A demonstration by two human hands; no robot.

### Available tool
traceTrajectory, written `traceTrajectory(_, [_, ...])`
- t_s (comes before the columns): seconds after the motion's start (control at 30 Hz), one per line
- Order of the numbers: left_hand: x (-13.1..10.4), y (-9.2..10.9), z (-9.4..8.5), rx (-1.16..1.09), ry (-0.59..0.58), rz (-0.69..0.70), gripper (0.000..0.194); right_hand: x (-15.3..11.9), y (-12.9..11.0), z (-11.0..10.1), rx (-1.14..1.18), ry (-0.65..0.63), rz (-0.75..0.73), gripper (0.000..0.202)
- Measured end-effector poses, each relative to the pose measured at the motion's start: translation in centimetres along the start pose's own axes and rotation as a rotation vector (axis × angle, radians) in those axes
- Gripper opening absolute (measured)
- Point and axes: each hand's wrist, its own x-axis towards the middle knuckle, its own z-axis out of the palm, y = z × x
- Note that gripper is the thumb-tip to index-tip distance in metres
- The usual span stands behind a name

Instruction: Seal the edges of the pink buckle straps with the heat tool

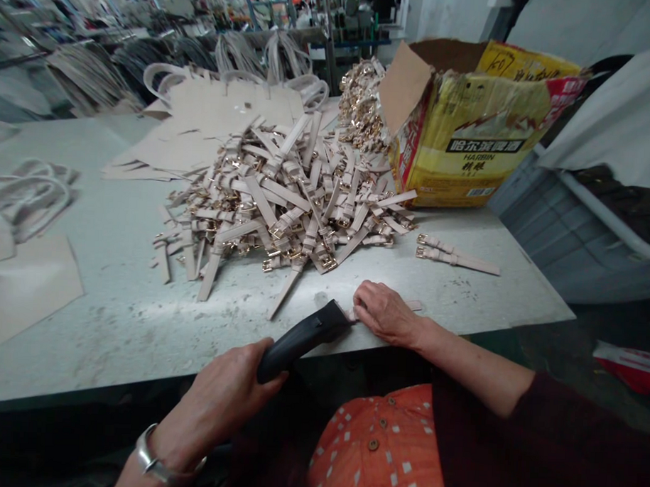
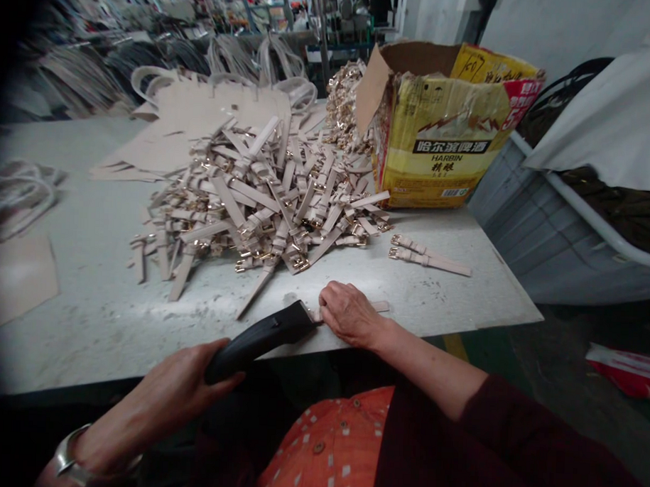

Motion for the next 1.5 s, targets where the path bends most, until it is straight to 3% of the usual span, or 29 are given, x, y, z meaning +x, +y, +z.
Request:
traceTrajectory(0.3, [0.1,-0.3,0.2,-0.038,-0.012,0.013,0.025,0.5,-0.6,-0.4,0.231,0.063,0.284,0.004])
traceTrajectory(0.6, [0.1,-0.5,0.1,-0.052,-0.006,0.006,0.024,-0.3,-0.5,-1.2,0.500,0.121,0.301,0.009])
traceTrajectory(0.7, [0.0,-0.4,0.0,-0.048,-0.018,0.004,0.025,-0.9,-0.5,-2.0,0.448,0.176,0.261,0.005])
traceTrajectory(0.83, [0.0,-0.4,0.0,-0.047,-0.024,0.002,0.025,-2.1,-0.5,-2.5,0.256,0.140,0.181,0.035])
traceTrajectory(1.03, [0.2,-0.4,-0.7,0.019,-0.022,0.015,0.026,-2.6,0.1,-1.6,0.169,0.054,0.091,0.012])
traceTrajectory(1.27, [1.2,1.0,-1.0,0.036,0.007,0.044,0.028,-2.4,0.1,-1.3,0.157,0.058,0.107,0.017])
traceTrajectory(1.5, [0.6,0.5,-1.0,0.027,0.065,-0.041,0.032,-2.4,0.1,-1.3,0.157,0.087,0.110,0.023])
